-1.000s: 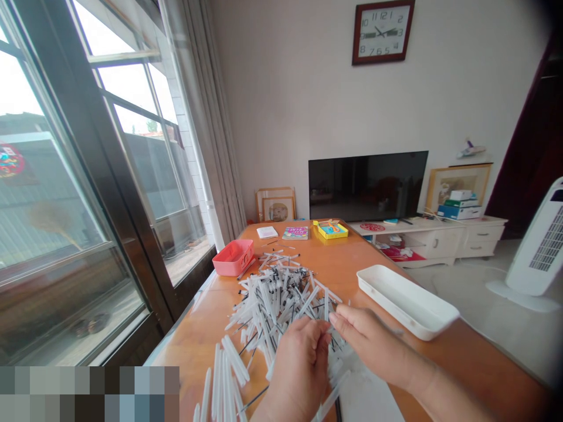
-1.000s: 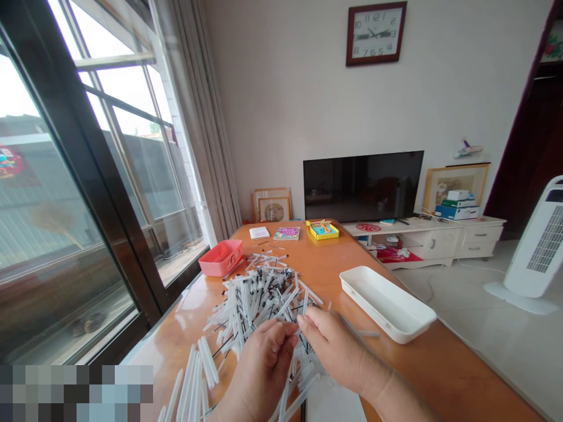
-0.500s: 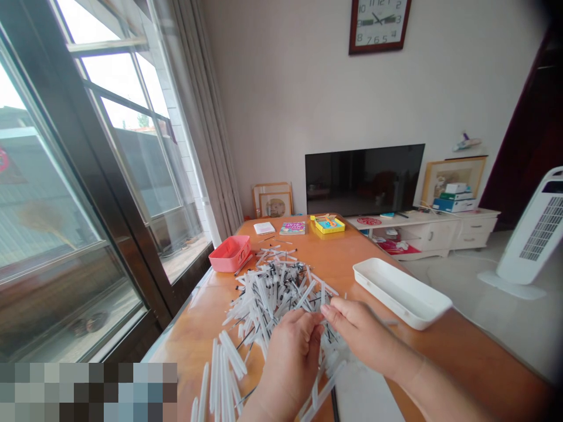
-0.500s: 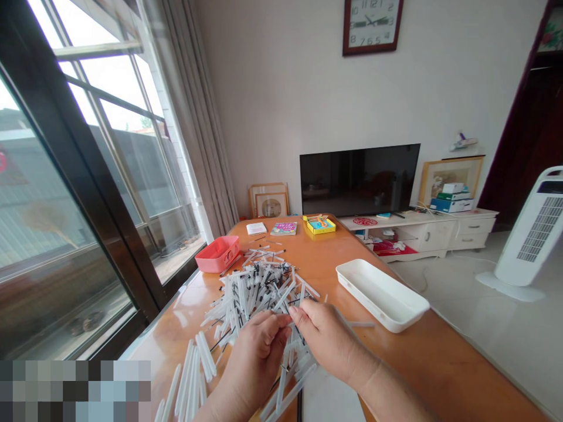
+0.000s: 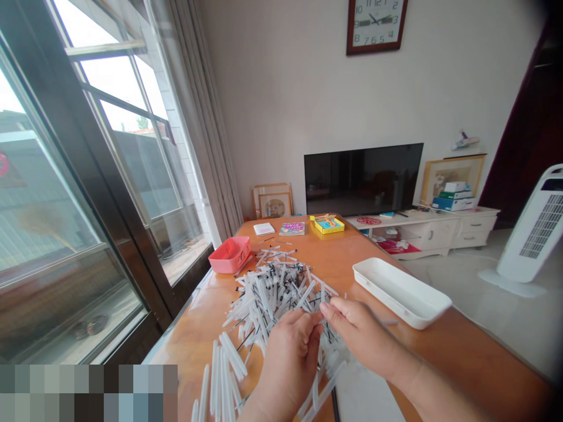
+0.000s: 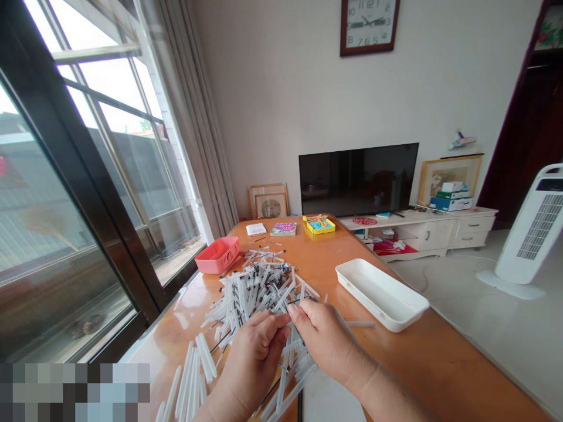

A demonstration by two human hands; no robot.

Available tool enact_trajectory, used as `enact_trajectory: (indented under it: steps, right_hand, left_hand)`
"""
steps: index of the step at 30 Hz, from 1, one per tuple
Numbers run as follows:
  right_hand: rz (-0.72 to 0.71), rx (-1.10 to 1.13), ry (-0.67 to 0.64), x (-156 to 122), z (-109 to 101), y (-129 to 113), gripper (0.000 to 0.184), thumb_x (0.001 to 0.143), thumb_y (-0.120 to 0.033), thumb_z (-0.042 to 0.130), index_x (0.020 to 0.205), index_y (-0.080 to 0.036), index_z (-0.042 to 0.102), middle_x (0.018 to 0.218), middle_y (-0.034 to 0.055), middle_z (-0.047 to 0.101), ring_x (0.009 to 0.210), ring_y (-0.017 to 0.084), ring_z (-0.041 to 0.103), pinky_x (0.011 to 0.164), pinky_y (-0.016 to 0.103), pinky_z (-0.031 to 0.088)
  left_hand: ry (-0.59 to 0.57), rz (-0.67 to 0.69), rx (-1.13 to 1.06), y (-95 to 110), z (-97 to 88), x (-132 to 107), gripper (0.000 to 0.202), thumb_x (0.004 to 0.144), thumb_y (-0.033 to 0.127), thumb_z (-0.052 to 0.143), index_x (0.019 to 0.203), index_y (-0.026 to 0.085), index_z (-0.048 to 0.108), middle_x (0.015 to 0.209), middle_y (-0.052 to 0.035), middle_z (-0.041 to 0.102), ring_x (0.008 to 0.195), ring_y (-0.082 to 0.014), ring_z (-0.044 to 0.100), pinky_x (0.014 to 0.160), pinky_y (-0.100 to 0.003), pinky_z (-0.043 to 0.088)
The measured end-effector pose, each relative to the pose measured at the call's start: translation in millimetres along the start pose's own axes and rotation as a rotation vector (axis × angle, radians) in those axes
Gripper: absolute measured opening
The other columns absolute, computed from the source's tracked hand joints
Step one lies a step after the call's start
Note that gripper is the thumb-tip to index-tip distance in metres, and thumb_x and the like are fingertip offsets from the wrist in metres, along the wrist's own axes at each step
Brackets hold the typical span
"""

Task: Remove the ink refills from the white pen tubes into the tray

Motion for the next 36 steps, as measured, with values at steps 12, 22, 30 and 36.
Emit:
enact_trajectory:
  steps: [12, 22, 30, 36]
  right_hand:
    - [-0.014, -0.379, -0.299, -13, -2, 26, 0.018, 0.077, -0.012, 0.06, 0.08, -0.025, 0.072, 0.066, -0.0036, 0.067, 0.061, 0.014, 0.056, 0.054, 0.024, 0.025]
    - [-0.035, -0.475, -0.335, -13, 12, 31, 0.027, 0.067, -0.009, 0.059, 0.085, -0.026, 0.07, 0.074, -0.002, 0.069, 0.066, 0.016, 0.057, 0.058, 0.025, 0.026]
    - [-0.065, -0.453, -0.396, -13, 15, 31, 0.018, 0.064, -0.012, 0.06, 0.079, -0.022, 0.062, 0.086, -0.0023, 0.064, 0.073, 0.014, 0.055, 0.061, 0.024, 0.028]
    - [-0.048, -0.374, -0.354, -10, 9, 32, 0.01, 0.07, -0.015, 0.062, 0.077, -0.022, 0.06, 0.089, -0.0028, 0.062, 0.075, 0.013, 0.055, 0.063, 0.024, 0.032]
  left_hand:
    - [0.43, -0.46, -0.741, -51, -6.9, -2, 0.034, 0.079, 0.043, 0.076, 0.101, 0.017, 0.073, 0.093, -0.007, 0.073, 0.088, -0.0199, 0.064, 0.083, -0.03, 0.047]
    - [0.553, -0.621, -0.864, -70, -14.7, -7, 0.043, 0.074, 0.049, 0.079, 0.102, 0.019, 0.066, 0.096, -0.0053, 0.073, 0.078, -0.0145, 0.063, 0.065, -0.023, 0.042]
    - [0.564, -0.615, -0.916, -74, -14.4, -7, 0.041, 0.073, 0.045, 0.08, 0.098, 0.019, 0.061, 0.096, -0.0059, 0.072, 0.081, -0.015, 0.063, 0.065, -0.024, 0.043]
    - [0.581, -0.591, -0.964, -74, -14.3, -7, 0.039, 0.073, 0.045, 0.08, 0.095, 0.02, 0.06, 0.095, -0.0045, 0.07, 0.089, -0.0169, 0.064, 0.067, -0.023, 0.045]
Point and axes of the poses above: each hand's wrist, its own x-axis towards the middle knuckle, its own z-axis out of the palm, y = z × x, the point moved 5 cm from there along x, towards the middle knuckle
